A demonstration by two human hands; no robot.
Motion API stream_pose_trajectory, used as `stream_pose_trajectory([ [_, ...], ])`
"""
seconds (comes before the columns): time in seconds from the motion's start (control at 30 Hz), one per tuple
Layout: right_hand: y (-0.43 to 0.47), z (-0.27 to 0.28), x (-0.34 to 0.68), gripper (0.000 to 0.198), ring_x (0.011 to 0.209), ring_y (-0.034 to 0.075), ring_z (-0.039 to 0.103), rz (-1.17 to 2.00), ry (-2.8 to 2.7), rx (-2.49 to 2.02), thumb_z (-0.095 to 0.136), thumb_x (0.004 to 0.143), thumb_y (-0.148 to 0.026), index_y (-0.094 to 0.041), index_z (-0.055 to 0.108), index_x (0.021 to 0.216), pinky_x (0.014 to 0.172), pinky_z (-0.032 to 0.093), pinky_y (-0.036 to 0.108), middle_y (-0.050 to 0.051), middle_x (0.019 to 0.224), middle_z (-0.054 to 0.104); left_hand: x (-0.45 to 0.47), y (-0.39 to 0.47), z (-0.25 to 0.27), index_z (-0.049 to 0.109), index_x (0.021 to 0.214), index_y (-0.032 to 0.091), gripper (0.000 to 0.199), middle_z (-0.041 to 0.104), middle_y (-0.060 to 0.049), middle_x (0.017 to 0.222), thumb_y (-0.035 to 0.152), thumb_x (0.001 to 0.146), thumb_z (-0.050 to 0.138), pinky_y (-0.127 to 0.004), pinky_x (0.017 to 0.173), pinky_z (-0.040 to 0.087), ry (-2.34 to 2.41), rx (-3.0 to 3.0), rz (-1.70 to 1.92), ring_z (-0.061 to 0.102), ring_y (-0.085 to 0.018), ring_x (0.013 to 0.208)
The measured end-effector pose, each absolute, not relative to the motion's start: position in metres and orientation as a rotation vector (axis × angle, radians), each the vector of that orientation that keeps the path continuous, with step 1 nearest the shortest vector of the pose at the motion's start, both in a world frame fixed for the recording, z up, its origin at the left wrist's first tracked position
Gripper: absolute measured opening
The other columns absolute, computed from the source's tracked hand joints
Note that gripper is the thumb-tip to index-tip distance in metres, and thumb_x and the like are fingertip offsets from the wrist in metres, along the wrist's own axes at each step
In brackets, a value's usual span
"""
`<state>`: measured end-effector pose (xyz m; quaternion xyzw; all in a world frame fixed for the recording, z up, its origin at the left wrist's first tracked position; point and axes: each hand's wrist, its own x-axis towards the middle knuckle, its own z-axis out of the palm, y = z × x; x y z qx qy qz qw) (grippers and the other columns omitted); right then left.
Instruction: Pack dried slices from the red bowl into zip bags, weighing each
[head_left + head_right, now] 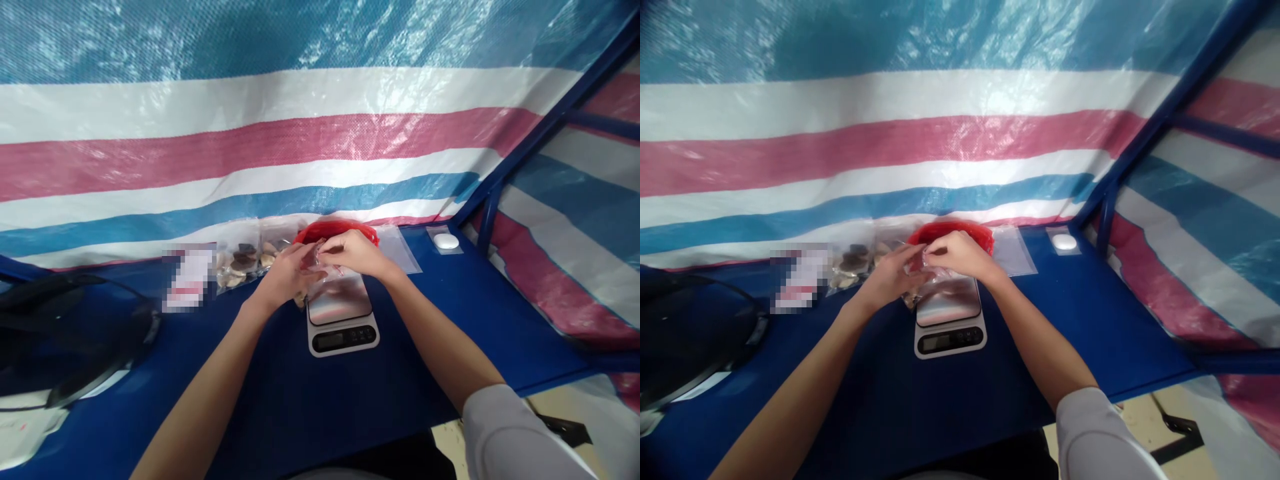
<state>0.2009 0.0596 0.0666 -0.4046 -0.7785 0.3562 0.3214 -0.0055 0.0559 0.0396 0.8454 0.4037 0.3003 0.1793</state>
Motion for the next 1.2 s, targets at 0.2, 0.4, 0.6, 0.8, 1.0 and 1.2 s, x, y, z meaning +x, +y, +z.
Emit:
stream_pose_trajectory([
  [0.2,0.067,0.070,0.212,0.018,0.064,0.013,0.063,1.141,-1.813,-0.889,0.073,0.081,-0.034,-0.018,0.079,0.088,0.060,0.048,0.025,0.002,0.075,0.073,-0.013,0.055,0.055,0.068,0.117,0.018,0.047,0.074,-0.006,0.098,0.046,0.080,0.074,-0.033,0.079,0.052,1.190,2.203,0.692,0.067,-0.023,0.086],
  [0.4,0.075,0.064,0.222,0.024,0.063,0.014,0.065,1.225,-1.558,-0.822,0.079,0.076,-0.039,-0.018,0.078,0.088,0.057,0.051,0.027,0.004,0.080,0.076,-0.024,0.055,0.069,0.072,0.110,0.020,0.048,0.075,-0.003,0.091,0.056,0.078,0.072,-0.029,0.070,0.049,1.264,2.064,0.502,0.067,-0.022,0.079],
  [0.6,0.086,0.051,0.230,0.019,0.060,0.012,0.064,1.205,-1.499,-0.782,0.079,0.077,-0.037,-0.019,0.078,0.085,0.059,0.054,0.027,0.003,0.079,0.078,-0.025,0.059,0.069,0.070,0.105,0.019,0.049,0.073,-0.002,0.084,0.061,0.078,0.071,-0.027,0.062,0.047,1.340,1.978,0.470,0.064,-0.018,0.070],
  [0.8,0.100,0.047,0.236,0.031,0.079,0.019,0.074,1.294,-1.309,-0.890,0.083,0.071,-0.043,-0.019,0.079,0.090,0.071,0.062,0.031,0.003,0.084,0.078,-0.022,0.073,0.078,0.070,0.102,0.020,0.046,0.073,-0.002,0.081,0.060,0.080,0.070,-0.028,0.061,0.047,1.411,2.135,0.569,0.064,-0.019,0.069],
  [1.0,0.115,0.048,0.236,0.033,0.081,0.020,0.075,1.339,-1.091,-0.972,0.083,0.071,-0.043,-0.018,0.078,0.093,0.070,0.064,0.030,0.004,0.085,0.078,-0.013,0.087,0.087,0.069,0.094,0.021,0.036,0.073,-0.004,0.087,0.055,0.082,0.068,-0.030,0.068,0.051,1.396,2.400,0.601,0.065,-0.020,0.075],
  [1.2,0.117,0.040,0.240,0.031,0.083,0.020,0.075,1.390,-1.157,-1.006,0.082,0.073,-0.039,-0.017,0.079,0.096,0.072,0.063,0.031,0.005,0.084,0.078,-0.011,0.097,0.085,0.067,0.100,0.022,0.035,0.071,-0.006,0.095,0.052,0.083,0.068,-0.033,0.078,0.054,1.342,2.494,0.651,0.067,-0.022,0.082],
])
